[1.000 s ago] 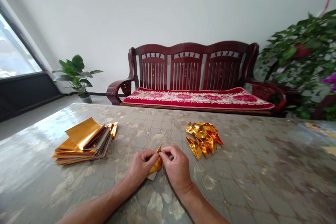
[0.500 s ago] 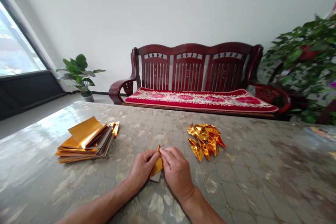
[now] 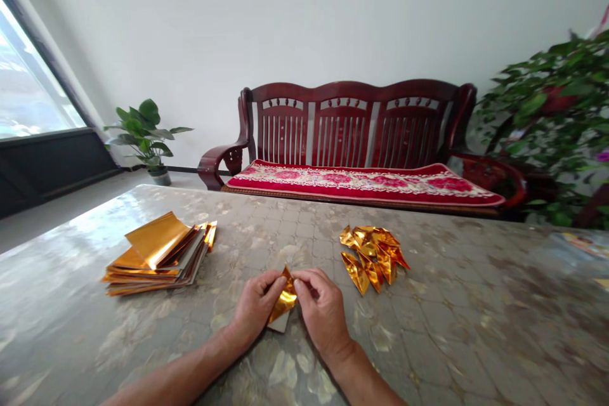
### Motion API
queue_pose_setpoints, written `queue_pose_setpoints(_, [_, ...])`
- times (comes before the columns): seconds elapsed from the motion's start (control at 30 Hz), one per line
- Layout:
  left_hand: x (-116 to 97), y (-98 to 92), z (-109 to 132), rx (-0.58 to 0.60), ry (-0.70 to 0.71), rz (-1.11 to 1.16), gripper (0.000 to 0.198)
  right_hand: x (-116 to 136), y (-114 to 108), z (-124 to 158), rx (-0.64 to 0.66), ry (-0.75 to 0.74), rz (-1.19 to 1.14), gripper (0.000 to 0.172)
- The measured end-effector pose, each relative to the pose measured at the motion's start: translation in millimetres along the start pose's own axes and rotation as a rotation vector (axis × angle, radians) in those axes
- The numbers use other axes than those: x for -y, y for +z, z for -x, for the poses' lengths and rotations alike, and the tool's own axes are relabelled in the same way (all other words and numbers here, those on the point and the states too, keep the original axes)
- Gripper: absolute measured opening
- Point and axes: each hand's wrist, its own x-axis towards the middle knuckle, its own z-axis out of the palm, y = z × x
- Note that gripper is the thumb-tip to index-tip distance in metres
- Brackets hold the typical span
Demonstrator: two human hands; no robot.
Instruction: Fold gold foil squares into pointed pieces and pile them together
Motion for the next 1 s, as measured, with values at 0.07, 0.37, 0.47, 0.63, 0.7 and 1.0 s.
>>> queue_pose_setpoints(0.07, [-1.8, 0.9, 2.1, 0.022, 0.021, 0.019, 0.030, 0.3, 0.5, -1.1, 0.003, 0.095, -0.064, 0.019])
queue_pose_setpoints(0.37, [-3.3, -2.1, 1.7, 0.022, -0.064, 0.022, 0.040, -6.2, -0.6, -3.5, 0.020, 0.169, 0.101, 0.023])
queue_pose_setpoints(0.47, [-5.4, -5.1, -1.4, 0.005, -0.091, 0.148, 0.036, -7.8, -1.3, -2.9, 0.060, 0.183, 0.112, 0.025])
queue_pose_setpoints(0.63, [-9.1, -3.6, -3.7, -0.029, -0.044, 0.077, 0.019, -4.1, 1.4, -0.3, 0.108, 0.149, 0.137, 0.028])
queue_pose_setpoints(0.7, [-9.0, -3.3, -4.2, -0.034, -0.051, 0.097, 0.019, -2.1, 2.5, -0.2, 0.127, 0.144, 0.148, 0.029])
queue_pose_setpoints(1.0, [-3.0, -4.8, -3.2, -0.082, -0.152, 0.214, 0.018, 3.8, -1.9, 1.9, 0.308, 0.117, 0.304, 0.028])
